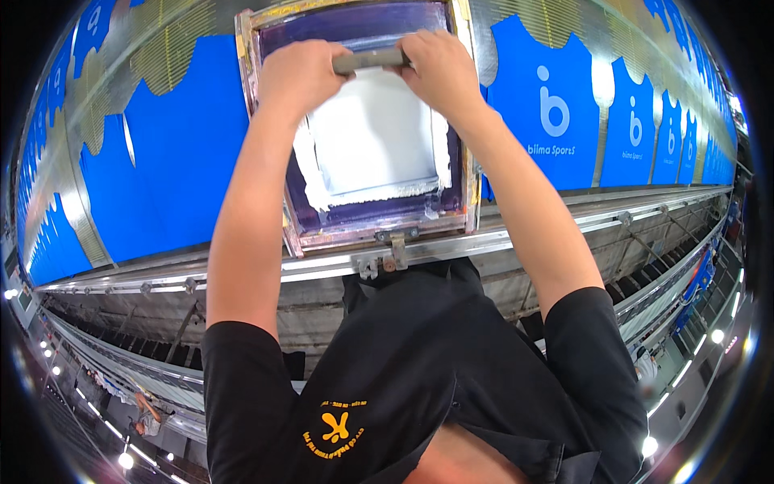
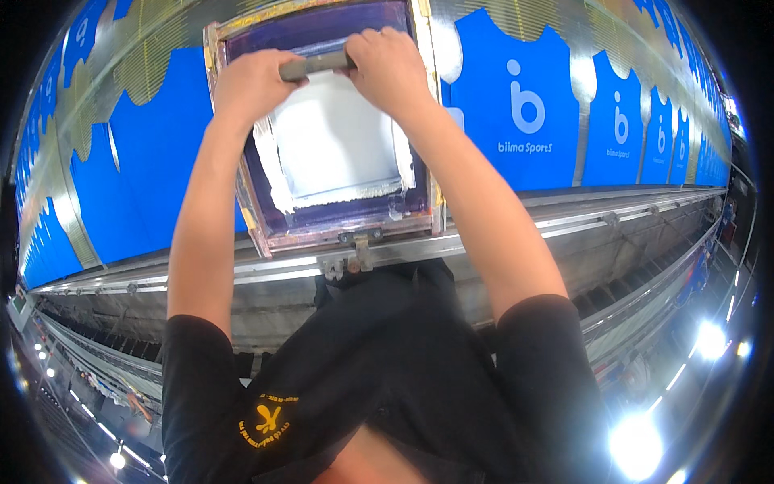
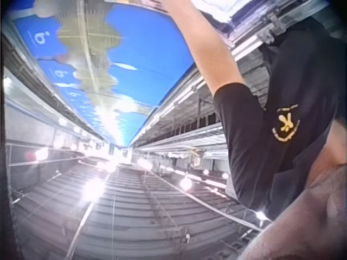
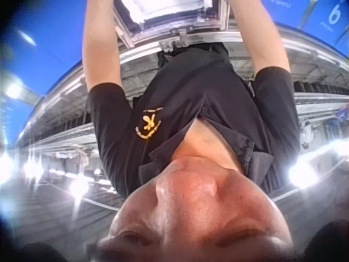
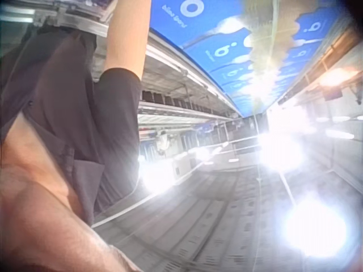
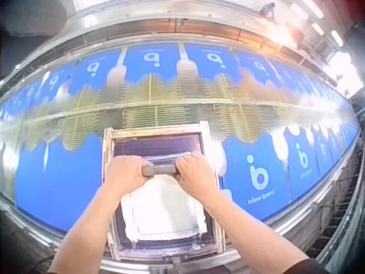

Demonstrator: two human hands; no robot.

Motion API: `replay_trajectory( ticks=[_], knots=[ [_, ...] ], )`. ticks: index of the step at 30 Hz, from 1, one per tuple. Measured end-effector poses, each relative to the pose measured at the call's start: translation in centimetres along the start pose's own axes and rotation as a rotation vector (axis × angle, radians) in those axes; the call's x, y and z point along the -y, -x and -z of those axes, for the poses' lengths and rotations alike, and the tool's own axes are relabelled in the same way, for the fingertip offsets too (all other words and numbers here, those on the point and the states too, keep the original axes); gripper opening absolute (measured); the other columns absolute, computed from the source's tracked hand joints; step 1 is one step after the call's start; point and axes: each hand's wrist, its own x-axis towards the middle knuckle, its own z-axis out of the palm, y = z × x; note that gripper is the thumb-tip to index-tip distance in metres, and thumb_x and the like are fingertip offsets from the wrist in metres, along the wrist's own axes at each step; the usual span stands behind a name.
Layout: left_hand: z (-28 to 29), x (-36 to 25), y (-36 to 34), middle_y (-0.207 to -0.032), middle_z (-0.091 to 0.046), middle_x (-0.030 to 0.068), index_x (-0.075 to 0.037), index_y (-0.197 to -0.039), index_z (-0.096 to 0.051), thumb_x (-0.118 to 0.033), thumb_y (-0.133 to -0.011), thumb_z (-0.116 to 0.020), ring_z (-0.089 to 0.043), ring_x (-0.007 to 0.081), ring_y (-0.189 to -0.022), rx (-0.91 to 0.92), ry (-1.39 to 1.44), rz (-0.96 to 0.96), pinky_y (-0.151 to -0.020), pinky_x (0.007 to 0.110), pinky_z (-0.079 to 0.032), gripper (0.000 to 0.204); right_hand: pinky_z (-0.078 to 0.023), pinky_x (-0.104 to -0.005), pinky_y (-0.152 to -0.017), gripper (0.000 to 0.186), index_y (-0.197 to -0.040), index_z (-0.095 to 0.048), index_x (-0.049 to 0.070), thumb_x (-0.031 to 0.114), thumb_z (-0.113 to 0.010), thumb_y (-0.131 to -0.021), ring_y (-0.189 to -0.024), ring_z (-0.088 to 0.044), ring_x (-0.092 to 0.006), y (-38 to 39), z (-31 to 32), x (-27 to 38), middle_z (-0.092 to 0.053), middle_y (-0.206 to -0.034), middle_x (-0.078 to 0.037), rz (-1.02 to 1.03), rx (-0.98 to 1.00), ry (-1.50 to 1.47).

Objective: The person uses a squeegee to spread white ink across a screen-printing frame over a blue fabric with a logo. The person repeatedly pulls the squeegee across the screen, lifts the frame, and repositions it to continue printing.

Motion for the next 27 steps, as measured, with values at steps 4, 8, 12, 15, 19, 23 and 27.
replay_trajectory(
  ticks=[4,8,12,15,19,23,27],
  knots=[
    [-4.3,-1.4,9.4,-0.110,-0.081,-0.0004,-0.027,-0.114,-0.084,-0.027,-0.090,-0.078,-0.076,0.0291,-0.091,-0.011,-0.006,-0.033,-0.086,0.047,-0.058,0.024,-0.051,-0.0447,-0.080,0.031,-0.099,-0.071,0.012,0.010,-0.083,-0.071,-0.085,-0.064,-0.0301,9.6,0.7,4.3,-0.069,-0.091,-0.006,0.006,0.007,-0.057],
    [-6.3,-4.6,19.1,-0.122,-0.080,-0.0010,-0.019,-0.121,-0.080,-0.008,-0.074,-0.081,-0.076,0.0199,-0.109,0.021,0.021,-0.075,-0.089,0.038,-0.055,0.048,-0.050,-0.0437,-0.083,0.040,-0.104,-0.071,0.010,0.007,-0.082,-0.066,-0.087,-0.064,-0.0284,17.8,3.5,9.7,-0.068,-0.095,-0.007,-0.025,-0.013,-0.091],
    [-5.7,-5.0,20.4,-0.111,-0.082,0.0025,-0.018,-0.114,-0.083,-0.014,-0.077,-0.085,-0.077,0.0250,-0.094,0.129,0.091,-0.091,-0.085,0.040,-0.054,0.036,-0.051,-0.0447,-0.090,0.035,-0.109,-0.072,0.007,0.011,-0.085,-0.077,-0.095,-0.065,-0.0323,19.3,5.9,10.0,-0.070,-0.100,-0.009,-0.143,0.117,-0.302],
    [-3.5,-3.7,17.0,-0.105,-0.082,0.0058,-0.020,-0.111,-0.084,-0.025,-0.082,-0.087,-0.076,0.0313,-0.090,0.133,0.141,-0.082,-0.082,0.044,-0.059,0.030,-0.052,-0.0464,-0.092,0.028,-0.111,-0.073,0.006,0.019,-0.083,-0.089,-0.101,-0.067,-0.0362,16.9,5.9,4.7,-0.073,-0.104,-0.012,-0.292,-0.142,-0.390],
    [0.4,-2.4,10.0,-0.102,-0.081,0.0065,-0.027,-0.111,-0.084,-0.032,-0.084,-0.087,-0.076,0.0335,-0.090,0.063,0.074,-0.091,-0.081,0.047,-0.060,0.028,-0.053,-0.0430,-0.093,0.029,-0.121,-0.075,0.006,0.027,-0.074,-0.101,-0.103,-0.069,-0.0293,15.0,3.0,-1.7,-0.075,-0.107,-0.012,-0.679,-0.314,-0.081],
    [3.7,-1.2,2.7,-0.096,-0.080,0.0088,-0.027,-0.108,-0.083,-0.035,-0.087,-0.080,-0.076,0.0351,-0.091,0.004,-0.009,-0.132,-0.082,0.049,-0.059,0.023,-0.053,-0.0315,-0.083,0.028,-0.119,-0.076,0.003,0.027,-0.071,-0.105,-0.089,-0.065,-0.0128,15.5,0.3,-3.3,-0.075,-0.098,-0.006,-0.970,-0.195,-0.451],
    [4.2,-0.4,0.0,-0.097,-0.080,0.0085,-0.026,-0.109,-0.083,-0.034,-0.087,-0.080,-0.076,0.0340,-0.092,-0.088,-0.032,-0.154,-0.085,0.048,-0.057,0.023,-0.050,-0.0291,-0.075,0.027,-0.116,-0.076,0.002,0.027,-0.071,-0.106,-0.081,-0.061,-0.0092,15.7,0.7,-2.6,-0.072,-0.090,-0.002,-0.955,-0.347,-0.552]
  ],
)
